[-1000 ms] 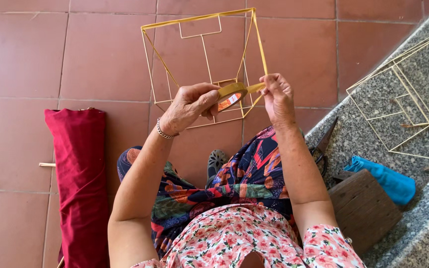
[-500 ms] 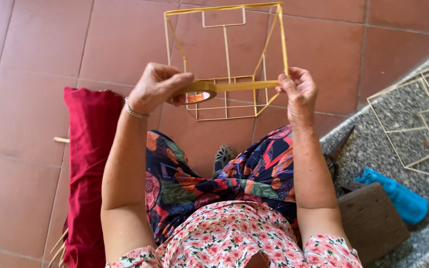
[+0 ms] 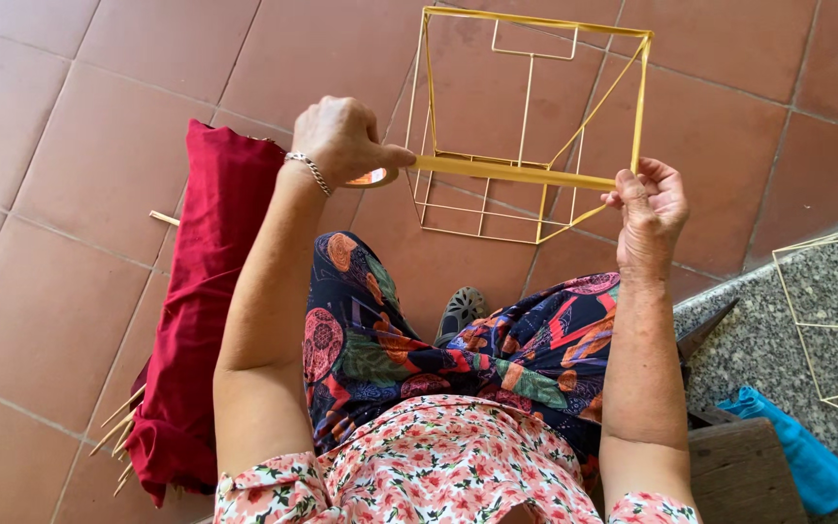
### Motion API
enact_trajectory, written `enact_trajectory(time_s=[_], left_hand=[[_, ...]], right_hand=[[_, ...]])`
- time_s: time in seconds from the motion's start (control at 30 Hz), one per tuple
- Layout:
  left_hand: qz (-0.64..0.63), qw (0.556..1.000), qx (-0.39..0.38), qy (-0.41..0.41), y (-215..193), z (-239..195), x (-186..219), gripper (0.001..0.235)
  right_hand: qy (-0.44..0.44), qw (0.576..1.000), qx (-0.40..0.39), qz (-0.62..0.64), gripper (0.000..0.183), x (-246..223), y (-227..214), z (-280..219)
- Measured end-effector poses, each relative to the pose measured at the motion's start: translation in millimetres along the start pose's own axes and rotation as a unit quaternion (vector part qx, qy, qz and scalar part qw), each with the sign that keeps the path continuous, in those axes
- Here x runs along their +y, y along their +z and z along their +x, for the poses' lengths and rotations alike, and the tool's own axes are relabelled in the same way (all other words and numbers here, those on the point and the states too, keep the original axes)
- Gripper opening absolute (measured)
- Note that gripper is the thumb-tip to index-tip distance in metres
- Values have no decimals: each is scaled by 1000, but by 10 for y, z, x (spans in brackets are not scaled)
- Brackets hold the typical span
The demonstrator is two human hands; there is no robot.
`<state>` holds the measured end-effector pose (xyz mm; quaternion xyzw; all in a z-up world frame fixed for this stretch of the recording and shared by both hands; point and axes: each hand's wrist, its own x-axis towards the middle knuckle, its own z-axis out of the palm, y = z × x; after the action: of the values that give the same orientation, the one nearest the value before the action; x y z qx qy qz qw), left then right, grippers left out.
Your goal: The person sits on the floor and wraps yellow tape around the edges of a rectangular bamboo frame. They use scissors to cut the tape and continue reinforcing the frame's structure.
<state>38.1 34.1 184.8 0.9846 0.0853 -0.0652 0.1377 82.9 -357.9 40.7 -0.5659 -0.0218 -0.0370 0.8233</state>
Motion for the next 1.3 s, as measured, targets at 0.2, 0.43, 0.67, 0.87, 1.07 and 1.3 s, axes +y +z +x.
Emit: enact_trajectory(time_s=[0.2,0.43,0.67,0.87,1.07,1.3], left_hand=[[-32,999,29,7,154,21,-59,57],[-80,995,65,10,129,-102,-59,52],[-114,980,112,120,249,-111,-49,36],[17,928,199,315,438,-260,-13,18],[-23,948,143,283,524,-124,7,14],[14,930,154,333,592,-85,-56,14]], right_hand=[[1,1000,-2,-4,32,-13,-25,8],[1,1000,-8,-3,36,-3,-53,-8],[-10,1000,-8,-28,36,-115,-2,-42],[-359,771,-3,-527,23,-492,230,-185],[-470,646,-142,-585,26,-649,647,-182],[-526,567,-193,-604,20,-401,461,113]])
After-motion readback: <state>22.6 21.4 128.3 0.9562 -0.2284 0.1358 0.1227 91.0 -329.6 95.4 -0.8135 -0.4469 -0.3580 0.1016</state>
